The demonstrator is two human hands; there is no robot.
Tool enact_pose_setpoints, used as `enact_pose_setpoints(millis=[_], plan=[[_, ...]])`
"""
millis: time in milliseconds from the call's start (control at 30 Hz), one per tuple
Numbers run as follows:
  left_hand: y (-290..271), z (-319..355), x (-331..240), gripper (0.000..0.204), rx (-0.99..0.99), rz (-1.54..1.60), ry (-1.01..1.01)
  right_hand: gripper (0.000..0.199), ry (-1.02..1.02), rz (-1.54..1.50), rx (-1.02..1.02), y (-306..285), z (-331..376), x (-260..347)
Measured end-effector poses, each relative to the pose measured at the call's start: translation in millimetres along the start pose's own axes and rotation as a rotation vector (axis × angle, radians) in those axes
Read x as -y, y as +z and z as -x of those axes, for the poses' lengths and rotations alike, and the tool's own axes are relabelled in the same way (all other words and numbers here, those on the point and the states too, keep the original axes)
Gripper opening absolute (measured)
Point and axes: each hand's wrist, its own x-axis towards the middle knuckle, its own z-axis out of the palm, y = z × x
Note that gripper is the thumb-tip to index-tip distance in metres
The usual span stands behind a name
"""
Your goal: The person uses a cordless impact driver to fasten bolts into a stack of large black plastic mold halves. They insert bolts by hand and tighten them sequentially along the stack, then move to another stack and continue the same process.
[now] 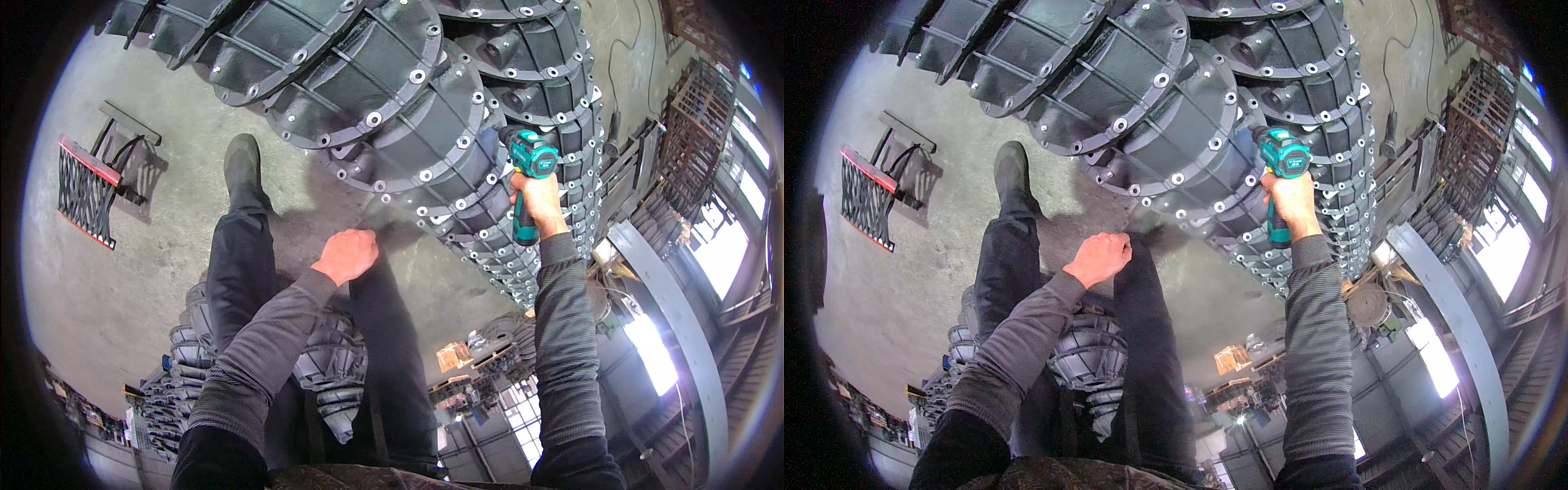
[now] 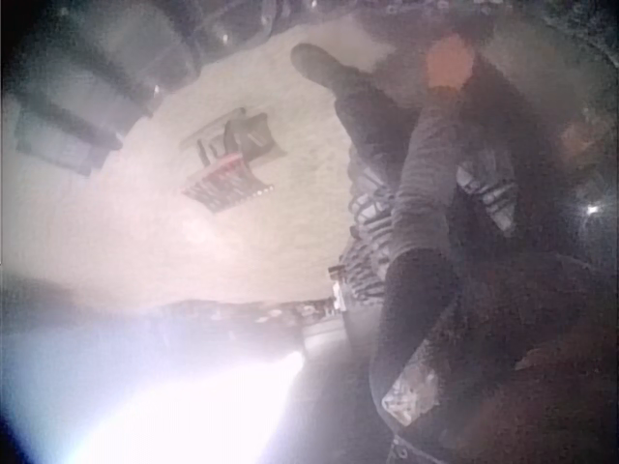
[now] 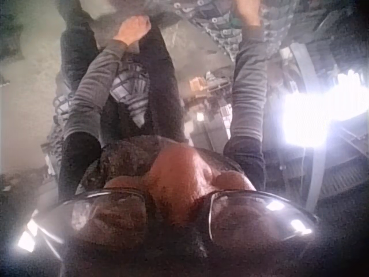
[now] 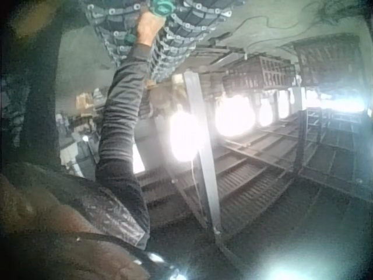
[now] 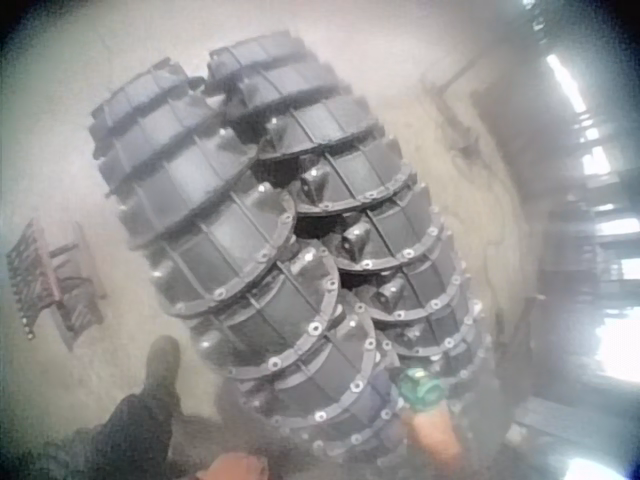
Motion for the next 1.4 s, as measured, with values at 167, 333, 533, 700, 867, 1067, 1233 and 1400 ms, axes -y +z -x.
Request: enact_pose_setpoints(millis=[167, 333, 533, 700, 867, 1067, 1233, 1400], plan=[[5, 1, 4, 0.025, -0.007, -0.03, -0.003, 0.02, -0.023, 0.065, -0.029, -9, 9, -2], [3, 1, 5, 0.024, -0.051, -0.027, 0.01, 0.021, -0.075, 0.023, -0.012, -9, 7, -11], [-4, 0, 4, 0.021, -0.117, -0.014, 0.006, 0.022, -0.095, 0.078, -0.032, -12, 4, -14], [-11, -1, 5, 0.02, -0.147, 0.025, -0.004, 0.019, -0.108, -0.012, -0.002, -10, 5, -13], [-18, -6, 8, 0.019, -0.17, 0.046, -0.013, 0.015, -0.065, 0.194, 0.004, -28, 15, 9], [-20, -7, 1, 0.019, -0.126, 0.08, -0.026, 0.024, -0.139, -0.207, 0.027, -9, 31, 64], [-25, -8, 5, 0.021, -0.09, 0.076, -0.064, 0.019, -0.259, -0.251, 0.044, 25, 19, 105], [-31, -8, 1, 0.023, -0.086, 0.123, -0.076, 0.017, -0.193, -0.173, -0.002, 31, 20, 124]])
